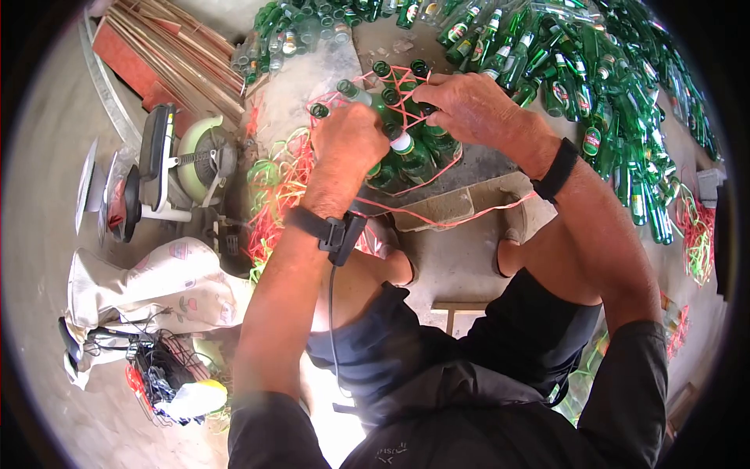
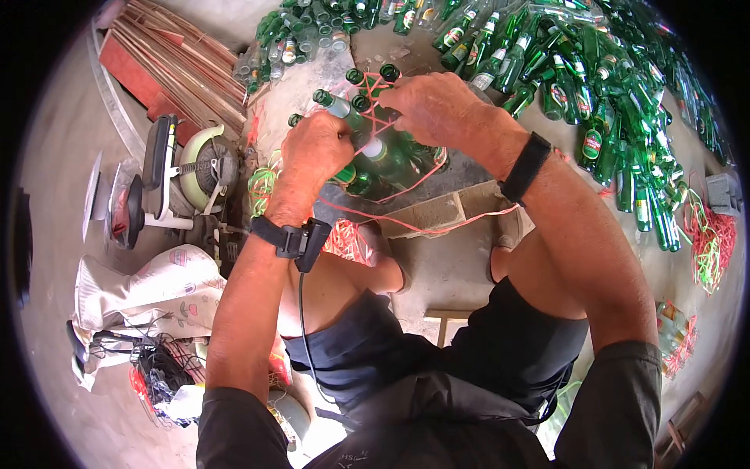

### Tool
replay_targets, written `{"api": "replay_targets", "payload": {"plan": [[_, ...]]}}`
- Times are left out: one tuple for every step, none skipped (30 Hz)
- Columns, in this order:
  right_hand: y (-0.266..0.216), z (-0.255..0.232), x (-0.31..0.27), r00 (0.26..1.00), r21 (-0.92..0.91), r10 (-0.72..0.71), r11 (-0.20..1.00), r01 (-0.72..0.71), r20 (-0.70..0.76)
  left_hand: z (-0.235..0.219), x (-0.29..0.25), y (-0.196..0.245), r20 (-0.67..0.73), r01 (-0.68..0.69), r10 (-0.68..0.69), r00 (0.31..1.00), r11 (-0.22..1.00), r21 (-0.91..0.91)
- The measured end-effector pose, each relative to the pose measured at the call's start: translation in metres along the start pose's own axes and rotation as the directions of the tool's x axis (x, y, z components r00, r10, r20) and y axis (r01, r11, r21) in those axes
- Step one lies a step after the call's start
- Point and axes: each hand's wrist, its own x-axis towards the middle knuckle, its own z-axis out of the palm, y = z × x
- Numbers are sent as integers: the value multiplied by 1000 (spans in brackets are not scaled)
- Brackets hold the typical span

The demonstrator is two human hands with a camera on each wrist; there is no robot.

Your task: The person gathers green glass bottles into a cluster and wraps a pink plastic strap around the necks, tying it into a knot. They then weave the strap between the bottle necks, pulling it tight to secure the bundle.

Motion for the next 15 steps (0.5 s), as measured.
{"api": "replay_targets", "payload": {"plan": [[-1, -1, 0, 999, -29, 21, 999, -20, 31, 2, -1, 0, -3, 1, -1, 1000, 1000, 2], [-2, -1, -2, 997, -57, 44, 998, -40, 65, 5, -4, 0, -41, 2, -2, 999, 1000, 21], [-3, -1, -2, 997, -60, 42, 997, -38, 63, 6, -3, 1, -84, 4, 0, 996, 999, 41], [-5, 1, -2, 1000, -98, 25, 995, -24, 2, 5, -3, 2, -89, 5, -2, 996, 999, 39], [-7, 2, -4, 999, -133, 5, 991, -12, -53, 5, -5, 4, -81, 5, -2, 997, 999, 46], [-7, 2, -6, 999, -134, 1, 991, -8, -49, 5, -8, 6, -72, 6, -2, 997, 999, 52], [-9, -1, -6, 996, -129, -40, 991, 30, -75, 6, -9, 6, -74, 9, -5, 997, 999, 49], [-11, -3, -6, 991, -125, -83, 990, 69, -103, 6, -10, 6, -82, 14, -9, 997, 998, 62], [-13, -2, -6, 991, -126, -88, 989, 75, -103, 6, -11, 7, -92, 20, -14, 996, 997, 75], [-17, -1, -5, 965, -94, -173, 983, 157, -197, 8, -12, 6, -94, 25, -18, 995, 997, 75], [-22, 1, -4, 923, -70, -249, 968, 239, -294, 9, -14, 6, -111, 25, -17, 994, 997, 68], [-27, 3, -3, 922, -71, -250, 968, 240, -297, 11, -15, 6, -127, 22, -14, 992, 998, 62], [-35, 5, 0, 921, -74, -269, 963, 258, -283, 10, -15, 7, -130, 23, -14, 991, 998, 63], [-40, 7, 2, 920, -78, -287, 958, 276, -268, 10, -16, 8, -139, 33, -22, 990, 997, 76], [-42, 17, 4, 940, -102, -259, 965, 242, -222, 9, -17, 9, -148, 43, -30, 988, 995, 88]]}}
